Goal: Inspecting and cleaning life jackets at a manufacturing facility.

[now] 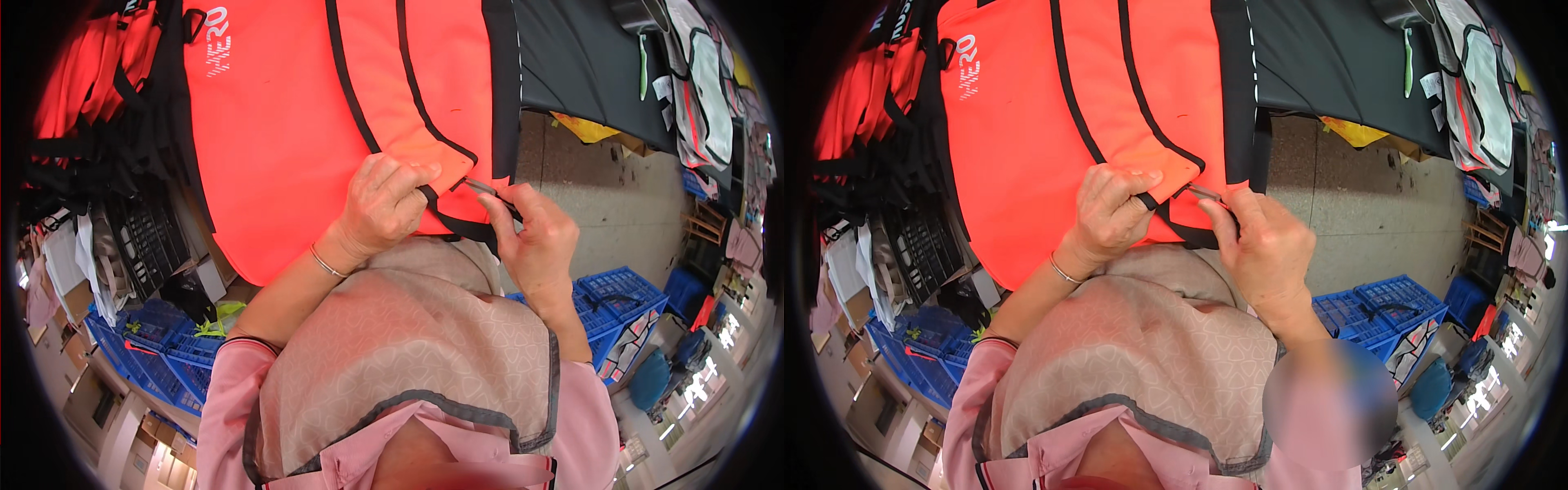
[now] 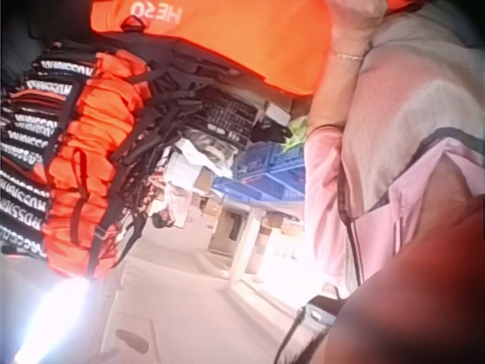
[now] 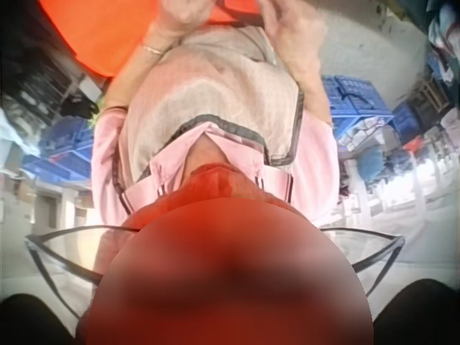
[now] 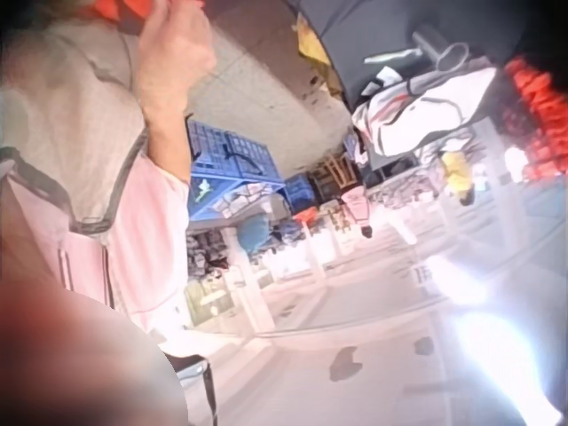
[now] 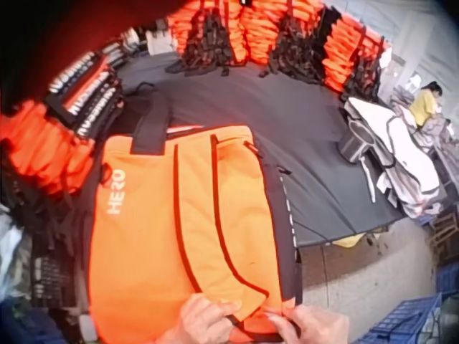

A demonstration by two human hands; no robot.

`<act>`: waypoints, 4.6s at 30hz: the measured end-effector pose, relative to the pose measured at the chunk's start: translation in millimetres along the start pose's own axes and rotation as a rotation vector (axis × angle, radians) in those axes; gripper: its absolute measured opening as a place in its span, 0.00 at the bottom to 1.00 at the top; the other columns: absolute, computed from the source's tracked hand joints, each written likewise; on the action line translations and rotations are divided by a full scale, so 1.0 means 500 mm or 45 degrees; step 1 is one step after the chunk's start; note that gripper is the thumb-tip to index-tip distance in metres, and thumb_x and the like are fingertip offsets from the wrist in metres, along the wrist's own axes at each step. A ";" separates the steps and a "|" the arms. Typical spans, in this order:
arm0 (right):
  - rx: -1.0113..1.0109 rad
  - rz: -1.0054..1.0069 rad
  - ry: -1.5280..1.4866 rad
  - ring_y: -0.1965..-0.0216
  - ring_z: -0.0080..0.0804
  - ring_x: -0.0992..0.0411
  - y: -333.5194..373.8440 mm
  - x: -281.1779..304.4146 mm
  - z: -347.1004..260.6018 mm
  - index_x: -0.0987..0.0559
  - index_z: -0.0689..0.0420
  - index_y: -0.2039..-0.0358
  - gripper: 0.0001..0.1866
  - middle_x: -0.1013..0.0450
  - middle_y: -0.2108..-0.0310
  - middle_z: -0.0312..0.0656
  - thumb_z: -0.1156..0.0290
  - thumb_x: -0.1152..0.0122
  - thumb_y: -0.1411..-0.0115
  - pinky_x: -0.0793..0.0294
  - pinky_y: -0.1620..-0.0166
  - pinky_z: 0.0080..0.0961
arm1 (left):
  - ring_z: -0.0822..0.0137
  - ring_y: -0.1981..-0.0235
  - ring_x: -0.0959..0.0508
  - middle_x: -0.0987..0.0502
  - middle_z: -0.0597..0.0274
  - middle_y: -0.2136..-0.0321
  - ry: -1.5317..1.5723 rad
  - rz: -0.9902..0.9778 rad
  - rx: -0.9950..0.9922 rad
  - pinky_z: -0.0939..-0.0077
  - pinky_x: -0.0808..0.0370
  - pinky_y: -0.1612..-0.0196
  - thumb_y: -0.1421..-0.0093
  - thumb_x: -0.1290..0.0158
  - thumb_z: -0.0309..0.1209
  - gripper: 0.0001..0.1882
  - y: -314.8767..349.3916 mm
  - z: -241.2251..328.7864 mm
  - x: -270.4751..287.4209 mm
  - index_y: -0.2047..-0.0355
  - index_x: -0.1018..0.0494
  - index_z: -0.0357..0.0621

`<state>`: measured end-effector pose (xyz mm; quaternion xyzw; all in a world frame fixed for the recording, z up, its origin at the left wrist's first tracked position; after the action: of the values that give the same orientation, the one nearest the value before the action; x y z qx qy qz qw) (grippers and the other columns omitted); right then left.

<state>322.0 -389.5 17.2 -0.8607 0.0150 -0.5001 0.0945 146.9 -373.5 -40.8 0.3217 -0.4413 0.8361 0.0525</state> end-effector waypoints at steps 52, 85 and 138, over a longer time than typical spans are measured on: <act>-0.125 -0.023 0.137 0.79 0.40 0.26 -0.003 0.007 0.001 0.22 0.54 0.73 0.10 0.25 0.80 0.40 0.63 0.31 0.46 0.32 0.79 0.33 | 0.64 0.75 0.31 0.22 0.61 0.64 0.004 -0.075 0.030 0.70 0.36 0.73 0.62 0.46 0.24 0.07 0.000 0.008 -0.029 0.85 0.35 0.41; 0.201 0.157 -0.889 0.75 0.26 0.26 -0.653 -0.117 -0.212 0.19 0.61 0.70 0.11 0.23 0.77 0.40 0.66 0.32 0.47 0.28 0.67 0.23 | 0.40 0.39 0.37 0.47 0.40 0.34 -0.169 -0.344 0.460 0.54 0.34 0.39 0.43 0.42 0.49 0.44 -0.178 -0.294 -0.019 0.33 0.48 0.43; -0.056 -0.007 -1.212 0.77 0.17 0.32 -0.603 -0.273 -0.093 0.22 0.61 0.64 0.11 0.27 0.74 0.34 0.70 0.30 0.44 0.32 0.73 0.17 | 0.63 0.79 0.25 0.27 0.60 0.85 0.005 -0.348 1.367 0.66 0.29 0.68 0.38 0.48 0.50 0.25 -0.236 -0.587 0.142 0.81 0.26 0.40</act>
<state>193.1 -84.0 -24.1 -0.9960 -0.0218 -0.0502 0.0712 -9.2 -89.6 -34.5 0.3562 0.0927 0.9297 -0.0100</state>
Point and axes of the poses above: each hand's wrist, its own y-axis away from the middle knuckle, its own x-axis out of the back of the hand, z = x × y, the point moved 5 cm from there along -y, towards the middle knuckle
